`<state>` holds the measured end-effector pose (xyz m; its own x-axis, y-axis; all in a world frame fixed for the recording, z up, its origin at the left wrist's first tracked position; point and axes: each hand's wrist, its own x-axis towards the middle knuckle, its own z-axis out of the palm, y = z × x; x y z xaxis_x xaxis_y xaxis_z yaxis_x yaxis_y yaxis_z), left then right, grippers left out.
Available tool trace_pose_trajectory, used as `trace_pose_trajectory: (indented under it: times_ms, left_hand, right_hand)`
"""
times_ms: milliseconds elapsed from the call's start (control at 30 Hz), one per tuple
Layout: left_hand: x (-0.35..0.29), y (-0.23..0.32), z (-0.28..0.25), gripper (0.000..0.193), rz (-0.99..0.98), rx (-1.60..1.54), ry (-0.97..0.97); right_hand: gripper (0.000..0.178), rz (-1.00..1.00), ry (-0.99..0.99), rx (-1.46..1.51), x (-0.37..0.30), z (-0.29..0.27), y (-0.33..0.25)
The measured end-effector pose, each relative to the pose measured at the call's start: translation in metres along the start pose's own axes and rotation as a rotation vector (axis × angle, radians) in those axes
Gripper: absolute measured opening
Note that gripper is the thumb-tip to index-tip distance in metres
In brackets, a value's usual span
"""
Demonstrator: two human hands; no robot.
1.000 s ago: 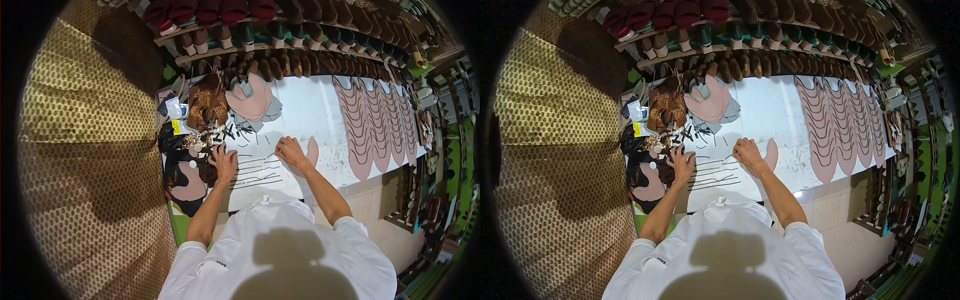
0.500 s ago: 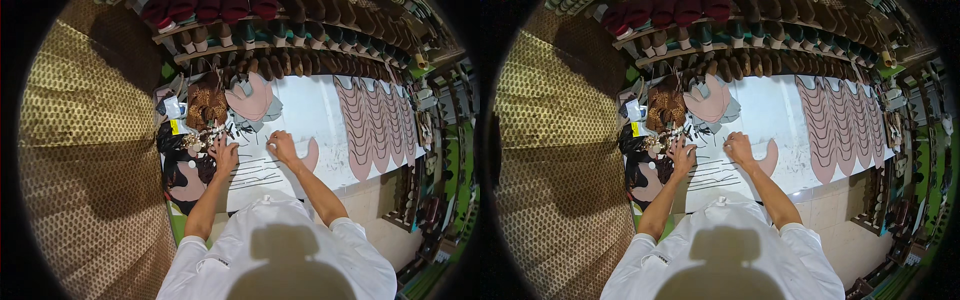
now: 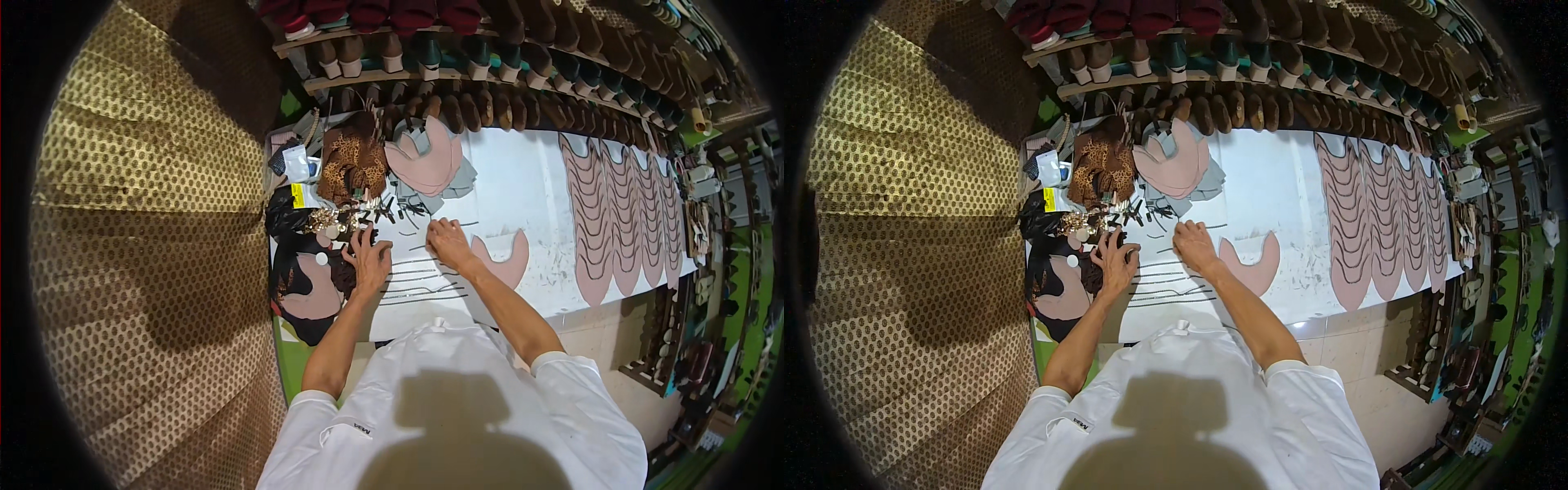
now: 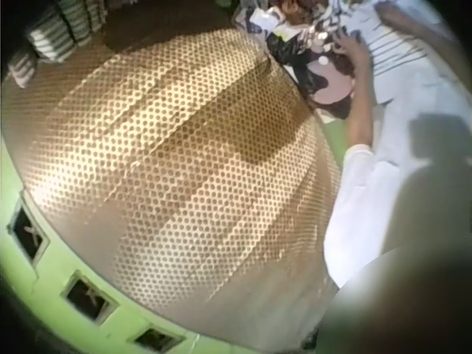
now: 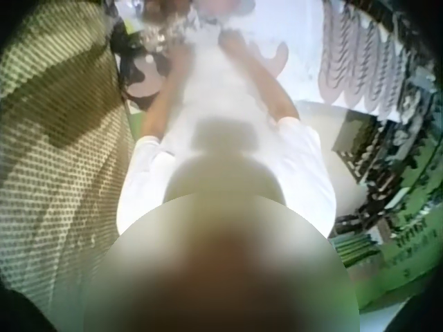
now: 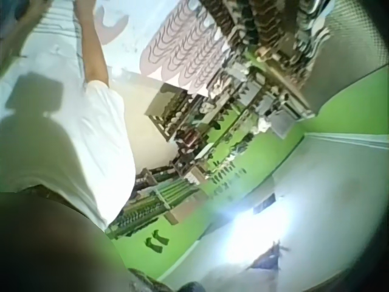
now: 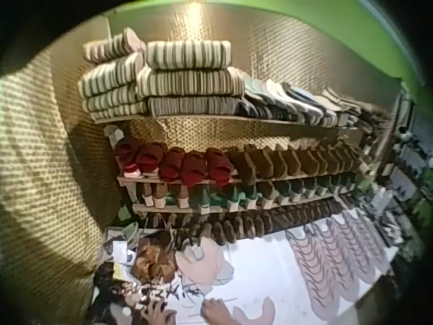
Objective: Positioning and aligning shoe upper components on a guide template.
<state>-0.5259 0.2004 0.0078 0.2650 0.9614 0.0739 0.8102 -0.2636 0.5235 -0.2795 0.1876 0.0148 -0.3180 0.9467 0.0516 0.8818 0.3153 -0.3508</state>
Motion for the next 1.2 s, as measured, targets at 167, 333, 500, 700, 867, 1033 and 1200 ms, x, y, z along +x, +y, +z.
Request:
trace_pose_trajectory:
  times_ms: [167,333,500,700,867,1033,1200]
  left_hand:
    - [0.009,-0.001,0.011,0.015,-0.003,-0.014,-0.035]
    - [0.021,0.006,0.023,0.023,0.08,-0.018,-0.027]
    - [0.027,0.01,0.032,0.016,0.091,0.025,-0.041]
    - [0.031,0.009,0.031,0.007,0.08,0.031,-0.019]
    - [0.028,0.011,0.021,0.009,0.086,-0.008,0.042]
    - [0.024,0.019,0.005,0.014,0.058,-0.027,0.094]
    - [0.016,0.02,-0.009,0.014,-0.048,-0.038,0.059]
  right_hand:
    - [0.009,0.021,0.022,0.0,-0.036,-0.028,0.031]
    - [0.008,0.041,-0.041,0.017,-0.068,-0.042,0.039]
    - [0.009,0.088,-0.071,0.083,-0.078,-0.047,0.042]
    - [0.015,0.249,0.003,0.176,-0.064,-0.047,0.037]
    - [0.017,0.329,0.177,0.171,-0.018,-0.024,0.016]
    - [0.021,0.376,0.19,0.149,0.037,-0.008,-0.007]
    - [0.018,0.385,0.121,0.06,0.06,0.005,-0.002]
